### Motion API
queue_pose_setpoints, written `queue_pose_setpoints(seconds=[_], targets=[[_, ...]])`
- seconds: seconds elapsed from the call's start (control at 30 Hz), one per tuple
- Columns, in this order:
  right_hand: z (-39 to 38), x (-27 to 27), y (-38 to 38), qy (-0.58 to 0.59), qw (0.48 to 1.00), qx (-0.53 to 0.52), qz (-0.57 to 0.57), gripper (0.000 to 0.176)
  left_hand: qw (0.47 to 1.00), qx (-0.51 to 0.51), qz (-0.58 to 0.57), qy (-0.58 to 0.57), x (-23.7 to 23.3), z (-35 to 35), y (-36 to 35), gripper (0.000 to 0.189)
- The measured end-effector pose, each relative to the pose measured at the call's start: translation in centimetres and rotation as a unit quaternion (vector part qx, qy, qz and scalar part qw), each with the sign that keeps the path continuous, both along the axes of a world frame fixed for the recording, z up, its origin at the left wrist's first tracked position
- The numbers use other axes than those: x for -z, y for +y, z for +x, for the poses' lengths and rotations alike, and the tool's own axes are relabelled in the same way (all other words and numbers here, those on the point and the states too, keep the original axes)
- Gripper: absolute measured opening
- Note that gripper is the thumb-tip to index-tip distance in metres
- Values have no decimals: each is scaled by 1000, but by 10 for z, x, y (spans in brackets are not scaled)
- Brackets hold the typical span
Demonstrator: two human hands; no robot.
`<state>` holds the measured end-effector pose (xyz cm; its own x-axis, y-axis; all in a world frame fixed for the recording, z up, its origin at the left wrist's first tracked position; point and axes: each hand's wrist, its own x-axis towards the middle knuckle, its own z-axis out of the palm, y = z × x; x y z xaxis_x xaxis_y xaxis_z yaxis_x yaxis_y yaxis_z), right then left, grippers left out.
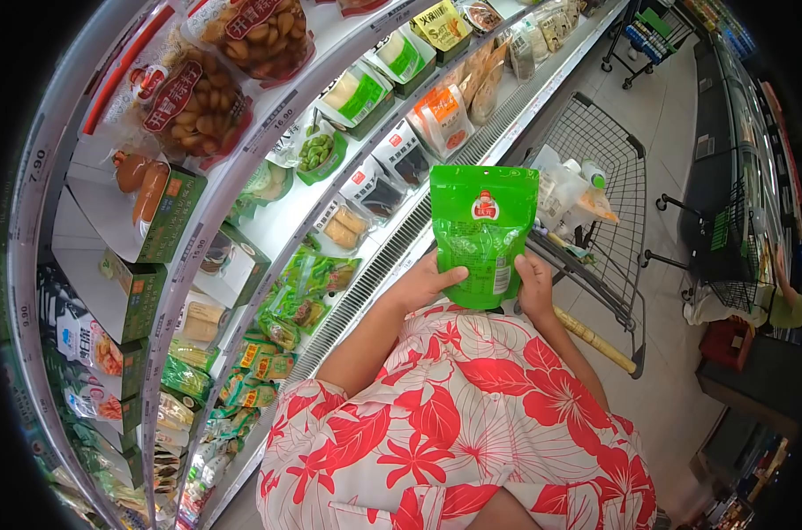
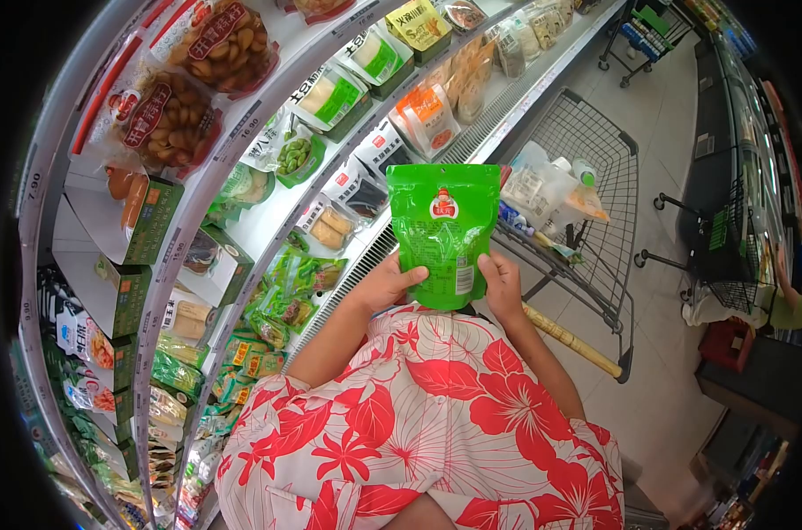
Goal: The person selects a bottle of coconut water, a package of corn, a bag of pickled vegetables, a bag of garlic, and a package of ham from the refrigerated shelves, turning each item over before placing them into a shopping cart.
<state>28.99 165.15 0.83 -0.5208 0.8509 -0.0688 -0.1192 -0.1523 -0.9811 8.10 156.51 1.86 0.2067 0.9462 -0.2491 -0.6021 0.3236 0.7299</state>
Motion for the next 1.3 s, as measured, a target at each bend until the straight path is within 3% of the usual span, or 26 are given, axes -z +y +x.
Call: queue_pose_setpoints(seconds=[0.7,0.8,1.03,1.1,1.3], targets=[[5,4,2,2,999,-15,-47,31,1000,-1,-2,0,4,0,0,64],[0,3,-1,-3,1000,15,-11,32,1000,-5,2,0,-3,0,1,63],[5,10,3,20,997,-33,-60,33,999,4,13,44,2,-1,-1,56],[-1,3,0,20,999,12,-39,30,999,-1,18,44,1,-1,-1,56],[3,10,1,-12,1000,18,-22,30,998,-6,12,56,4,0,0,59]])
